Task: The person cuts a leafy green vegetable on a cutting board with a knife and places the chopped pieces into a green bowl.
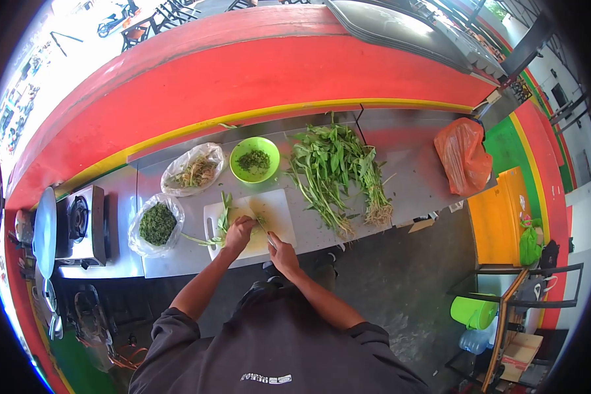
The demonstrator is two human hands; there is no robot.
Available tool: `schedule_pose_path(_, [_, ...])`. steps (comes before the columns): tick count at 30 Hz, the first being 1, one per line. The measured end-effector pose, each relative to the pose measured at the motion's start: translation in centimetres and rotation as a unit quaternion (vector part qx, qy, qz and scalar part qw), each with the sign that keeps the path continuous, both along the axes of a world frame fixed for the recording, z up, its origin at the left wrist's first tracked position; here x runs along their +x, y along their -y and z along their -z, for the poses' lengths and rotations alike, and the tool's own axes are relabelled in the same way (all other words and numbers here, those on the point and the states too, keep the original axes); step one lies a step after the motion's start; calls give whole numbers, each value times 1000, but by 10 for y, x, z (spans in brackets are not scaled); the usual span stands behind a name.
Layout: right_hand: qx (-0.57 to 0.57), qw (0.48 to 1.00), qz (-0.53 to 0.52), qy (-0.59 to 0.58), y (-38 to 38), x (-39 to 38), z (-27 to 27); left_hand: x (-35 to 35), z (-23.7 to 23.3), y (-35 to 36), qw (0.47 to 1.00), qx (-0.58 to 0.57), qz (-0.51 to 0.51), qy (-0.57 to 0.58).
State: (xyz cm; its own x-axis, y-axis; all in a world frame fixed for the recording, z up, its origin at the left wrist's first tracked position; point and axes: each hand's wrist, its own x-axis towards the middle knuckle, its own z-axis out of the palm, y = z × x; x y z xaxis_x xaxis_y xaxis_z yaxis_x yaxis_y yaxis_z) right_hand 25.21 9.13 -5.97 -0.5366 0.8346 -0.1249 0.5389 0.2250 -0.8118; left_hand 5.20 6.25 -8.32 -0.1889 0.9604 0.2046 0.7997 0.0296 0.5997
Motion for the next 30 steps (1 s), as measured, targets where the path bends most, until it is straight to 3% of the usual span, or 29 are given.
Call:
schedule_pose_path(7, [11,999,3,-35,5,7,-4,-4,8,-2,1000,23,-9,-9])
schedule_pose_path(13, [-6,1000,-21,4,-5,5,-2,-2,5,1,1000,11,-11,5])
schedule_pose_path(17, [45,999,-30,4,-10,0,-2,-5,5,0,1000,8,3,-11])
schedule_pose_path(23, [-13,1000,-3,6,6,7,-7,-3,11,2,1000,18,-15,14])
schedule_pose_path(30, [32,999,-7,7,3,-2,-5,-3,0,1,1000,12,8,11])
